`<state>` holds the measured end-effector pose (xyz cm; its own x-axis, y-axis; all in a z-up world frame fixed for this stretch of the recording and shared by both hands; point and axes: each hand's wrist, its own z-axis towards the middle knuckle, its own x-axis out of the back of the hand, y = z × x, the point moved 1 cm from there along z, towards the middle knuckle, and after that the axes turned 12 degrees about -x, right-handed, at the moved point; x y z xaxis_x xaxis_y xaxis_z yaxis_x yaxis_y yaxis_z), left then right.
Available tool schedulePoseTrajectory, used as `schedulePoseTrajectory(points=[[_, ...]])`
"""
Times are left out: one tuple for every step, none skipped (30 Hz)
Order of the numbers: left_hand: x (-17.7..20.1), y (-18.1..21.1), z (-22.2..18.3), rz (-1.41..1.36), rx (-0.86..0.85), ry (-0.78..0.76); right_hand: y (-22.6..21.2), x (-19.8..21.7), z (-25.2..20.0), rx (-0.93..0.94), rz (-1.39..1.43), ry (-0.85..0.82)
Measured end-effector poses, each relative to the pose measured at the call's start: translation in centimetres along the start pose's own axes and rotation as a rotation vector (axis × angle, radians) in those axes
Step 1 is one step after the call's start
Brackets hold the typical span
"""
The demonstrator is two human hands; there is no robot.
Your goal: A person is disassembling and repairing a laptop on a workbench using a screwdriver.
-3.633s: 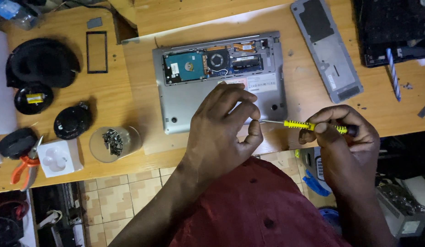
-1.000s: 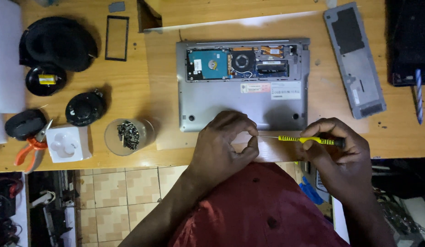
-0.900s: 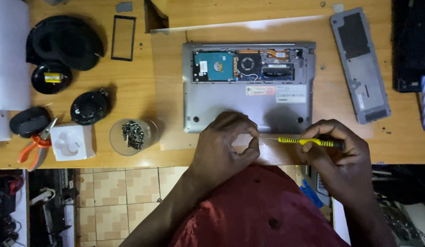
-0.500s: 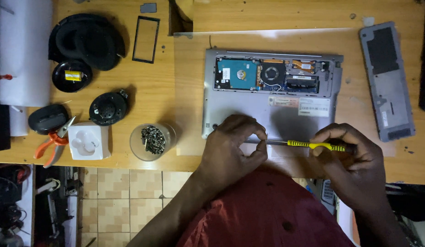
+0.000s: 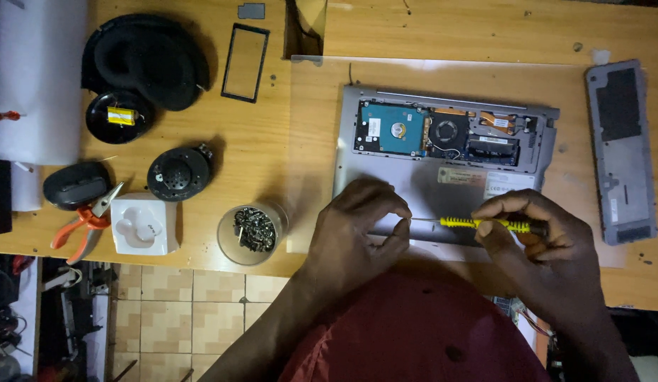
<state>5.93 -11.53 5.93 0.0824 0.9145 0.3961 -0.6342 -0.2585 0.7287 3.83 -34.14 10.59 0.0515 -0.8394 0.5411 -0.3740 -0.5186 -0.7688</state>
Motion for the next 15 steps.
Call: schedulePoseTrajectory(points=[[0.1, -0.1, 0.0, 0.023, 0.016, -0.006, -0.3, -0.2, 0.2, -0.032, -0.008, 0.0], [0.3, -0.2, -0.1, 0.045, 0.033, -0.012, -0.5, -0.4, 0.3, -0.063, -0.016, 0.0], [0.2, -0.5, -0.1, 0.044, 0.034, -0.011, -0.9, -0.6, 0.4, -0.064, -0.018, 0.0], [0.2, -0.8, -0.2, 0.089, 0.013, -0.017, -1.4, -0.8, 0.5, -0.017, -0.063, 0.002], [0.1, -1.1, -0.3, 0.132, -0.008, -0.023, -1.8, -0.9, 0.6, 0.03, -0.109, 0.005], [0.0, -1.3, -0.4, 0.129, -0.006, -0.022, -1.8, -1.1, 0.7, 0.028, -0.112, 0.005], [0.0, -1.4, -0.5, 0.144, -0.026, -0.024, -1.9, -1.2, 0.8, 0.04, -0.088, -0.002], [0.0, -1.6, -0.7, 0.158, -0.045, -0.025, -1.9, -1.4, 1.0, 0.051, -0.063, -0.008], [0.0, -1.6, -0.6, 0.156, -0.043, -0.024, -1.9, -1.5, 1.1, 0.049, -0.066, -0.01], [0.0, -1.6, -0.6, 0.158, -0.047, -0.006, -1.9, -1.6, 1.3, 0.049, -0.088, -0.003], [0.0, -1.6, -0.5, 0.159, -0.053, 0.013, -2.0, -1.7, 1.5, 0.05, -0.111, 0.004], [0.1, -1.7, -0.3, 0.157, -0.05, 0.014, -2.2, -1.6, 1.7, 0.049, -0.113, 0.002], [0.2, -1.7, -0.1, 0.169, -0.073, 0.031, -2.6, -1.6, 1.9, 0.07, -0.155, -0.005], [0.4, -1.8, 0.1, 0.18, -0.097, 0.047, -2.9, -1.6, 2.1, 0.091, -0.197, -0.013], [0.4, -1.9, 0.1, 0.18, -0.095, 0.051, -3.0, -1.5, 2.4, 0.093, -0.199, -0.015]])
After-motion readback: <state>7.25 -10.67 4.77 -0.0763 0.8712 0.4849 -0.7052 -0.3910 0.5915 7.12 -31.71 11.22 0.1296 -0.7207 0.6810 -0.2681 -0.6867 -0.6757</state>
